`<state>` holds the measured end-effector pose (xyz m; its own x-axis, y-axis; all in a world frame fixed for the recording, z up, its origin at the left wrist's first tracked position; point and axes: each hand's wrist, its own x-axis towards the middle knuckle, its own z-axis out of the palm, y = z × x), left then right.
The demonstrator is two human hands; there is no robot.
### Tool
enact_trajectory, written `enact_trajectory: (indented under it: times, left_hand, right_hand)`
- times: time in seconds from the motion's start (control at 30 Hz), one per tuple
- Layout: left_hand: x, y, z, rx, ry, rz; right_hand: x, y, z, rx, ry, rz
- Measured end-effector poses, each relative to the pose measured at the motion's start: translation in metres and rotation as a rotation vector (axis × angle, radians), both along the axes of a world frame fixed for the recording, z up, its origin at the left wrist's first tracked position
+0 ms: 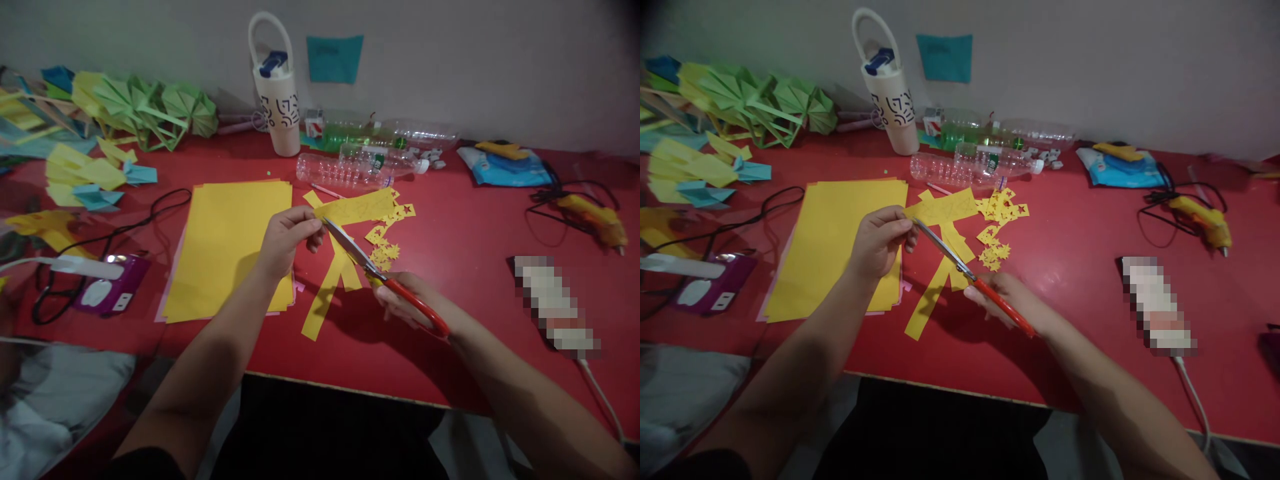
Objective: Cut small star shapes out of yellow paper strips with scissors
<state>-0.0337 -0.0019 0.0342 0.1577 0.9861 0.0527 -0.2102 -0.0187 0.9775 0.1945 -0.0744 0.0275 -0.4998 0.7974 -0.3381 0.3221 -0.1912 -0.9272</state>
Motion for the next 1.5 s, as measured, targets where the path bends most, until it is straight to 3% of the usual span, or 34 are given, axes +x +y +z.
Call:
enact_trajectory:
  times: [0.67, 1.13, 1.5]
  left_hand:
    - [-0.009, 0.003, 0.003, -0.039, 0.057, -0.051]
    - [-0.008, 0.004, 0.004, -0.044, 0.052, -0.040]
    - [-0.005, 0.004, 0.001, 0.057, 0.052, 0.035]
  right_hand:
    - [0.004, 0.004, -0.011, -0.036, -0.086, -0.004]
    - [0.003, 0.004, -0.010, -0.042, -0.107, 0.001]
    - [-0.004, 0.002, 0.001, -0.044, -0.086, -0.051]
